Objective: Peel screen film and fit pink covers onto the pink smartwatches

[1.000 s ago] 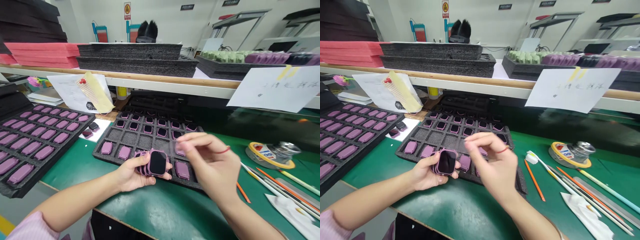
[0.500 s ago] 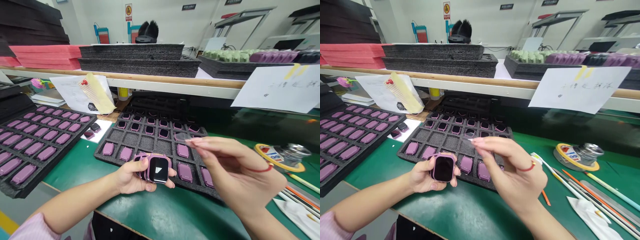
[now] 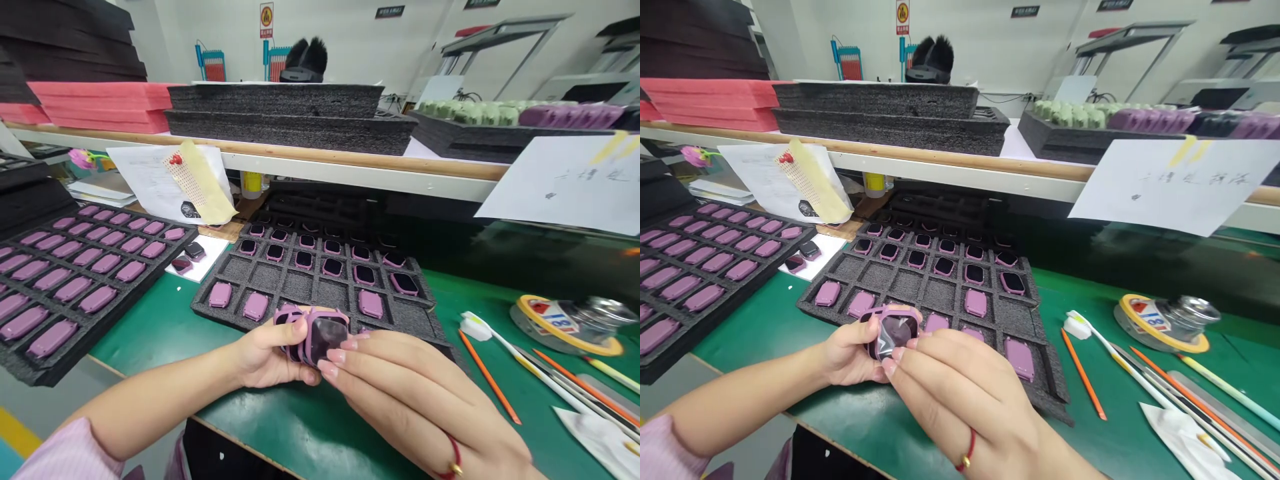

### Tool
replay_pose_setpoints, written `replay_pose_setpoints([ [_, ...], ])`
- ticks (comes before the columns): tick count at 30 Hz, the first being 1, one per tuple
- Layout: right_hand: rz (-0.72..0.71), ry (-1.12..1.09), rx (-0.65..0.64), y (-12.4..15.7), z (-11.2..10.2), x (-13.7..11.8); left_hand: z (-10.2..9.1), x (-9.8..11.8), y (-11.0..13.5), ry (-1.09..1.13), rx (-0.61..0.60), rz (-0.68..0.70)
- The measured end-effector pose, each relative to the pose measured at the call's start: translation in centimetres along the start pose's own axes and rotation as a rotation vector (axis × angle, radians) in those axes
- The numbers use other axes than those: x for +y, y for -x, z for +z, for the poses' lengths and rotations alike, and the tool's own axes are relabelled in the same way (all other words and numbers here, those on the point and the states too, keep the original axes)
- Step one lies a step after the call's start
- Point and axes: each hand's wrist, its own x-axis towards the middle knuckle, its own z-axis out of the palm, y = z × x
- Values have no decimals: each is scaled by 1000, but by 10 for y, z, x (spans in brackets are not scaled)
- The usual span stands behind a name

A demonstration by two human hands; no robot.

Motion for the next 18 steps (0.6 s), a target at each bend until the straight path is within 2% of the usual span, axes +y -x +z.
replay_pose_setpoints([
  [2, -159, 83, -10, -10, 0, 7, 0, -1, 0, -7, 14, 32],
  [4, -204, 140, 33, -18, 3, 14, 0, -3, -1, -20, 32, 73],
  [7, -32, 112, 34, -23, 11, 19, 0, -7, -4, -76, 49, 101],
  [11, 134, -65, -2, -21, 17, 23, -2, -10, -7, -78, 133, 108],
  [13, 168, -136, 18, -22, 16, 24, -3, -9, -7, -51, 135, 81],
  [18, 142, -121, 23, -25, 12, 25, -4, -5, -5, -49, -3, -12],
])
